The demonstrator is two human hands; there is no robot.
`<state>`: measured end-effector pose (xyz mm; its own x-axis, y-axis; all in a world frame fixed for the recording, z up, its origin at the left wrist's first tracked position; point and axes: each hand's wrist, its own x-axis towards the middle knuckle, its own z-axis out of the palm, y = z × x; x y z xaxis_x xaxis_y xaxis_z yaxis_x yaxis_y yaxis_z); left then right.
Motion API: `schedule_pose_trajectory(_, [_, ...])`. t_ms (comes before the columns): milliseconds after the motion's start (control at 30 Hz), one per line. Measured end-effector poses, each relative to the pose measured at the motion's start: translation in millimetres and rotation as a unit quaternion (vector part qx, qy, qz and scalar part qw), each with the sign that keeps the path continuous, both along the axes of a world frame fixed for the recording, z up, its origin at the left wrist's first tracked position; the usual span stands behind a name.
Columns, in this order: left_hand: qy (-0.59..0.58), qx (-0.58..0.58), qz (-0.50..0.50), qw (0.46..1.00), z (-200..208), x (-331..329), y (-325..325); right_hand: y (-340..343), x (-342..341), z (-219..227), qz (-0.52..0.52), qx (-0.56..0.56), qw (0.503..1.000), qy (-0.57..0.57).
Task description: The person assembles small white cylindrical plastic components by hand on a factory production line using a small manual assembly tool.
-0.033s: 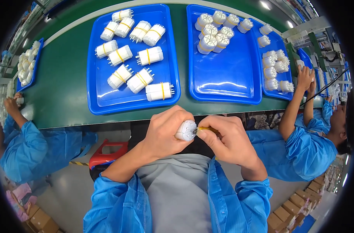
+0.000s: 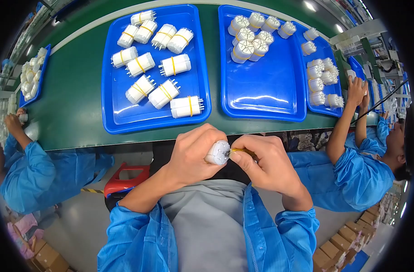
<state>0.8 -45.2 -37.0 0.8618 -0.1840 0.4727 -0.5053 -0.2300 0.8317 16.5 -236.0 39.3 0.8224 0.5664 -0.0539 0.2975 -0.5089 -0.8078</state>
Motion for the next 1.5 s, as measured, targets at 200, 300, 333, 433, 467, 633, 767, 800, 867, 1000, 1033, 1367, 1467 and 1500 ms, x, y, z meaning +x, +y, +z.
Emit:
schedule_pose_trajectory(200, [-0.033, 0.011, 0.004, 0.999, -6, 0, 0, 4, 1, -2, 0.008, -0.01, 1.0, 0.017])
schedule_pose_trajectory(300, [-0.049, 0.023, 0.016, 0.998, -12, 1, 1, 5, 5, -4, 0.014, -0.029, 0.998, 0.049])
schedule_pose_trajectory(333, [-0.059, 0.03, 0.02, 0.998, -14, 1, 2, 5, 6, -5, 0.021, -0.038, 0.997, 0.068])
schedule_pose_trajectory(433, [-0.065, 0.049, 0.024, 0.996, -17, 1, 3, 7, 10, -11, 0.028, -0.051, 0.995, 0.083])
schedule_pose_trajectory(467, [-0.06, 0.059, 0.024, 0.996, -17, 2, 3, 7, 11, -10, 0.031, -0.049, 0.995, 0.081])
schedule_pose_trajectory(633, [-0.037, 0.057, 0.029, 0.997, -10, 4, 5, 10, 13, -3, -0.005, -0.033, 0.993, 0.11])
schedule_pose_trajectory(767, [-0.018, 0.016, 0.056, 0.998, 21, 9, 26, 1, 15, -6, -0.079, 0.114, 0.984, 0.112])
schedule_pose_trajectory(800, [-0.002, 0.014, 0.114, 0.993, 29, 11, 39, -7, 16, -6, -0.093, 0.145, 0.975, 0.139])
schedule_pose_trajectory(867, [0.032, 0.039, 0.224, 0.973, 32, 20, 67, -19, 18, -12, -0.135, 0.186, 0.963, 0.138])
schedule_pose_trajectory(1000, [0.058, 0.243, 0.412, 0.876, 22, 43, 126, -20, 40, -15, -0.18, 0.098, 0.978, 0.045])
schedule_pose_trajectory(1033, [0.066, 0.274, 0.433, 0.856, 18, 47, 135, -21, 51, -19, -0.186, 0.095, 0.977, 0.037])
schedule_pose_trajectory(1367, [-0.027, 0.266, 0.435, 0.86, 9, 49, 130, -12, 156, -34, -0.291, -0.162, 0.901, -0.278])
schedule_pose_trajectory(1467, [-0.036, 0.224, 0.419, 0.879, 20, 40, 119, -10, 156, -28, -0.271, -0.194, 0.901, -0.278])
schedule_pose_trajectory(1500, [-0.049, 0.195, 0.406, 0.891, 23, 36, 115, -11, 154, -26, -0.273, -0.193, 0.91, -0.247])
